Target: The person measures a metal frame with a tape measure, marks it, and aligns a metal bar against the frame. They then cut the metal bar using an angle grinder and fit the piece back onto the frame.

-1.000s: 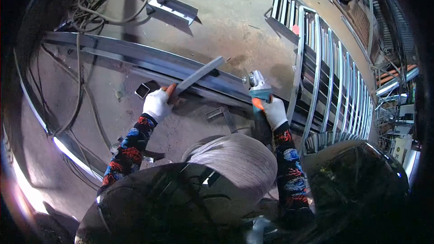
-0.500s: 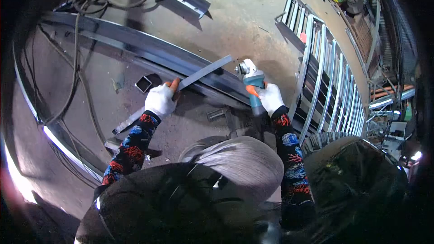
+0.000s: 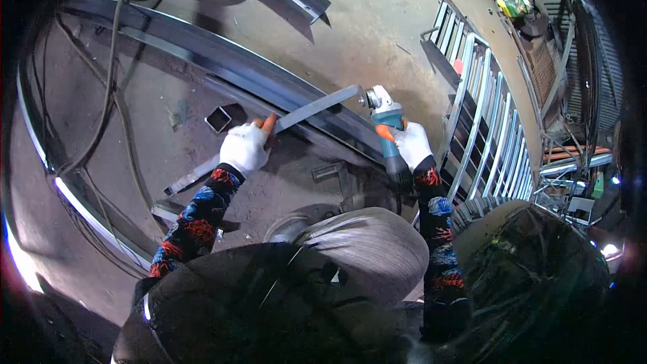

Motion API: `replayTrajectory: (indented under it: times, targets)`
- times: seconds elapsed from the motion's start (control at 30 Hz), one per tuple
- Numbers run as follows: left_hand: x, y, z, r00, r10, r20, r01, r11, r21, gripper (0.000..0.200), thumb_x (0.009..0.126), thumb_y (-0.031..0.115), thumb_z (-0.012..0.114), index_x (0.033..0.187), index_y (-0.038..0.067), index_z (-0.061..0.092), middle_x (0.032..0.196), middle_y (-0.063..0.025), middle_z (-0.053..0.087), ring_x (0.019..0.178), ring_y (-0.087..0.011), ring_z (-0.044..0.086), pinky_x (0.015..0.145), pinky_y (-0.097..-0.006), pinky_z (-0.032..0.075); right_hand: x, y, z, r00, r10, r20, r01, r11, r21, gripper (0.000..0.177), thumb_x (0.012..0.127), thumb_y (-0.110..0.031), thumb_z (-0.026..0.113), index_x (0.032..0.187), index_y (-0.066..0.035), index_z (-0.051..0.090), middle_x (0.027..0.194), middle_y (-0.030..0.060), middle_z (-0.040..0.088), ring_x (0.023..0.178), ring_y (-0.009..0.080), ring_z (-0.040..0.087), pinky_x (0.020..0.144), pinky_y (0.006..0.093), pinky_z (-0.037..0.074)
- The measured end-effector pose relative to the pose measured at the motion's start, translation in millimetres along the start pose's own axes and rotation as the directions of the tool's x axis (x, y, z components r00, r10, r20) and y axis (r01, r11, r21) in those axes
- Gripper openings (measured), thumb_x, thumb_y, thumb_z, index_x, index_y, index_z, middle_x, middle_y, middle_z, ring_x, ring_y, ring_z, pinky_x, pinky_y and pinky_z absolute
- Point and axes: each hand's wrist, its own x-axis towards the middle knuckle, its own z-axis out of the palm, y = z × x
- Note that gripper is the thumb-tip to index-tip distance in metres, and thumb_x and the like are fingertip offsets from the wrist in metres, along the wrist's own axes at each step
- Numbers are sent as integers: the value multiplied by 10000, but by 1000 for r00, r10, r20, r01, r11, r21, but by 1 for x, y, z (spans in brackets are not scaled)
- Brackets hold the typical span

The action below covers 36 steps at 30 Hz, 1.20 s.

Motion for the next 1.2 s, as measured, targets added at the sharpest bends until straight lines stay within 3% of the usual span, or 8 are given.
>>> replayTrajectory:
  times: [0.37,0.43,0.53,0.87,0.93,0.97,1.03,1.2]
  targets:
    - [1,-2,4,1000,-8,15,8,1000,0,575,902,225,649,1448,104,516,939,-141,653,825,-353,675,703,-469,541,0,-12,-3,1000,8,10,-7,997,-74,216,942,-149,693,1093,5,694,721,-31,607,610,53,509,530,261,395]
    - [1,-1,3,999,-24,37,23,1000,10,574,899,217,647,1447,103,517,937,-135,652,828,-350,674,703,-467,542,9,2,-3,998,-7,-55,-6,972,-233,397,851,-321,822,1030,21,729,731,69,688,647,137,618,597,338,485]
    - [0,-3,6,1000,-14,24,14,1000,13,601,880,199,658,1454,105,510,935,-134,649,831,-348,675,703,-467,544,7,0,-4,999,24,-38,-29,989,-148,413,847,-343,821,989,32,720,683,99,667,607,161,620,561,360,474]
    - [1,0,0,997,-44,61,43,999,19,656,833,179,703,1453,108,503,960,-133,649,864,-343,677,729,-461,545,15,16,-4,999,-32,-25,27,982,-189,399,855,-331,814,1027,19,728,706,96,682,604,152,612,575,349,480]
    - [1,0,1,999,-26,31,25,1000,11,633,846,187,702,1445,110,512,949,-126,650,858,-340,678,724,-463,545,18,26,-1,997,-70,-32,70,997,-14,382,852,-337,804,976,18,736,702,129,687,610,187,644,581,362,492]
    - [0,0,2,999,-25,31,25,1000,11,633,846,187,702,1445,110,512,949,-126,650,858,-340,678,724,-463,545,13,13,-2,997,-70,-33,69,997,-14,382,852,-337,804,976,18,736,702,129,687,610,187,644,581,362,492]
    - [0,0,3,1000,-18,-3,18,1000,-13,580,880,206,687,1429,110,529,925,-124,654,841,-342,679,707,-469,544,4,-10,-5,998,-9,-60,-9,953,-304,360,840,-329,802,954,8,745,704,152,694,630,233,679,591,380,507]
    - [1,1,6,998,-2,-64,1,1000,-12,516,914,247,672,1395,105,555,876,-130,656,795,-347,680,677,-473,541,2,-14,-3,997,-72,-40,55,948,-312,370,819,-343,815,940,1,753,739,170,717,664,252,702,618,392,524]
